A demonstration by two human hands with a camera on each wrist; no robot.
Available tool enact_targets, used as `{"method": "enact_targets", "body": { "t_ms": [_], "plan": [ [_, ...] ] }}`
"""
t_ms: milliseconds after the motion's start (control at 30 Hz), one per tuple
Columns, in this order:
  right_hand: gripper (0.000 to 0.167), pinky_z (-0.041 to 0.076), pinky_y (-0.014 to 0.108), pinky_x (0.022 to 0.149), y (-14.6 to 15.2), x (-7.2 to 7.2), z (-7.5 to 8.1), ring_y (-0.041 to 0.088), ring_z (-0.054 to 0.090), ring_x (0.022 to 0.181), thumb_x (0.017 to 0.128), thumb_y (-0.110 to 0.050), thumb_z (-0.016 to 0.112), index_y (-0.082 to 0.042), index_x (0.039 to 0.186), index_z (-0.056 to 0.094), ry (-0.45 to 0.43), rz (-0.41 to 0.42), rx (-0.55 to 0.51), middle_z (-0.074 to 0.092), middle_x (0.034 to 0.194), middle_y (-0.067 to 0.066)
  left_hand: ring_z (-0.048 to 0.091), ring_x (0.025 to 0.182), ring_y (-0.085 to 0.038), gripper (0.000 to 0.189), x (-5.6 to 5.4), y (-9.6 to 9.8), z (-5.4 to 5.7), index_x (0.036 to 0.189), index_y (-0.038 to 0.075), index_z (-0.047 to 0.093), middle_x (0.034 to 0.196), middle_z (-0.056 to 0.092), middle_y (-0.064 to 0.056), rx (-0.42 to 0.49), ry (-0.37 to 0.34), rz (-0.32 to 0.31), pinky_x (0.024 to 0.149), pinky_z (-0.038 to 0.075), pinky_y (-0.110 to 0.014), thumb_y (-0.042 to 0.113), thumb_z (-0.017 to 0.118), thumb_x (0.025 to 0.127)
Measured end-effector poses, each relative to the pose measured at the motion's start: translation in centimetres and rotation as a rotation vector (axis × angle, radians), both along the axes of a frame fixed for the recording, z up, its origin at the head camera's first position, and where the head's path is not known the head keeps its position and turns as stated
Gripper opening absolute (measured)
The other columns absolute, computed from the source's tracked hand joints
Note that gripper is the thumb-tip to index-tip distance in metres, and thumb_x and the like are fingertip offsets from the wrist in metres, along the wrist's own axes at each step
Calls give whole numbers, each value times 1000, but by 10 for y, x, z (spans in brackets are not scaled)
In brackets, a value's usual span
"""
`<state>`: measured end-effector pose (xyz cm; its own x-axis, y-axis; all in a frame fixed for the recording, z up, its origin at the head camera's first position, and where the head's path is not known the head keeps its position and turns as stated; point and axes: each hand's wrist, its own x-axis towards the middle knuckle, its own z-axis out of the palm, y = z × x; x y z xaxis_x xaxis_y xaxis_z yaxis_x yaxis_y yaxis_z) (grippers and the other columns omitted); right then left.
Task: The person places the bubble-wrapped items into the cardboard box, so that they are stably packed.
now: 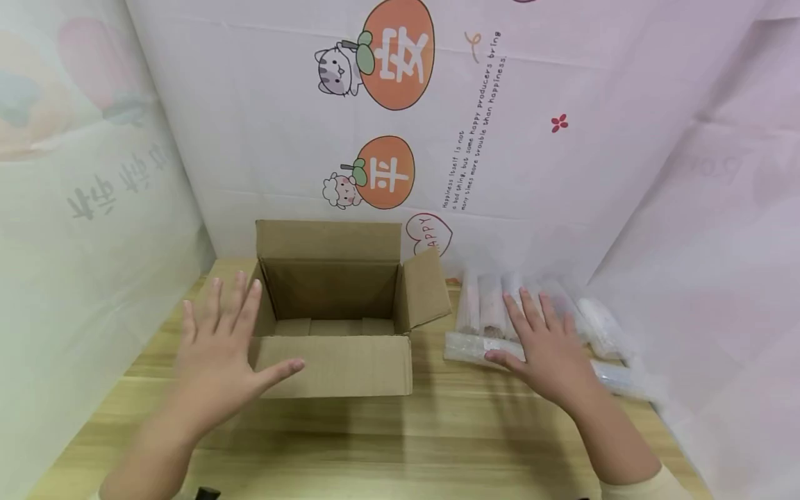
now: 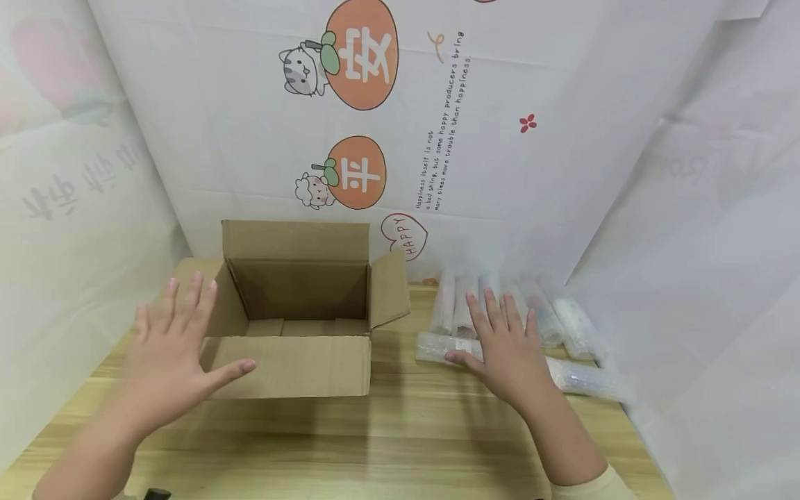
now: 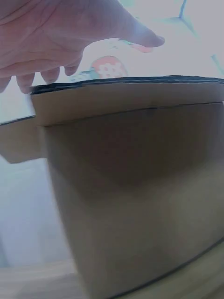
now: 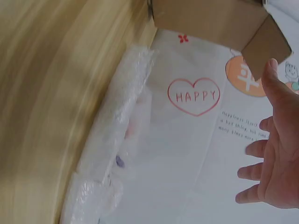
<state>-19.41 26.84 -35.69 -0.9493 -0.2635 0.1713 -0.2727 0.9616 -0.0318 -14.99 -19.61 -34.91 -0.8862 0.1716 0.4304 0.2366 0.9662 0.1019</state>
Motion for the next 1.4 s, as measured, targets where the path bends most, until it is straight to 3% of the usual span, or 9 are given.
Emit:
{"method": "enact_targets", "body": {
  "t_ms": [167,267,500,667,867,1000,1233,1400],
  "plan": [
    [102,7,74,113,9,-8,2,46,7,149,86,-79,43,-26,159,-4,3,-2,-10,11,164,19,-24,149,-28,122,0,-16,5,157,19,-12,164,-20,1,10,-41,-4,116,-22,-55,83,52,77],
    [102,13,72,113,13,-13,-1,46,16,147,86,-76,48,-22,160,4,27,19,-13,21,161,21,-22,149,-29,122,-1,-21,5,158,16,-11,164,-19,-1,-2,-69,-10,117,-22,-52,84,51,77],
    [92,36,63,108,27,-29,-22,44,40,136,87,-66,60,-11,155,30,20,87,-19,43,149,20,-1,151,-42,122,-2,-33,3,158,6,-4,164,-4,-17,38,-174,-48,120,-17,-45,80,53,79],
    [85,42,64,101,36,-40,-42,45,44,132,87,-56,67,-11,152,36,-44,60,-33,48,145,19,4,150,-44,125,-4,-36,0,157,2,-1,163,3,-23,110,-231,-53,123,-4,-54,81,54,77],
    [78,46,63,95,43,-48,-65,46,49,126,86,-48,72,-7,146,45,-49,50,-24,54,137,22,6,150,-43,127,-6,-37,-3,157,2,3,163,8,-23,142,-243,-39,117,15,-65,83,56,74],
    [72,46,62,94,45,-51,-77,46,50,123,86,-46,71,-4,141,51,-23,66,-1,57,132,22,7,150,-43,128,-6,-36,-3,157,2,3,163,7,-22,153,-246,-31,115,17,-67,83,56,73],
    [58,54,49,76,46,-54,-92,35,60,98,82,-38,78,-3,126,64,110,148,96,64,111,16,8,150,-43,130,-5,-35,-2,157,0,5,163,8,-22,148,-251,-21,115,18,-67,84,56,73],
    [54,54,49,74,45,-54,-96,34,61,95,79,-31,81,-3,122,65,121,143,81,65,107,13,8,150,-43,130,-4,-34,-2,157,0,5,163,8,-21,152,-258,-16,115,19,-66,84,56,72]
  ]
}}
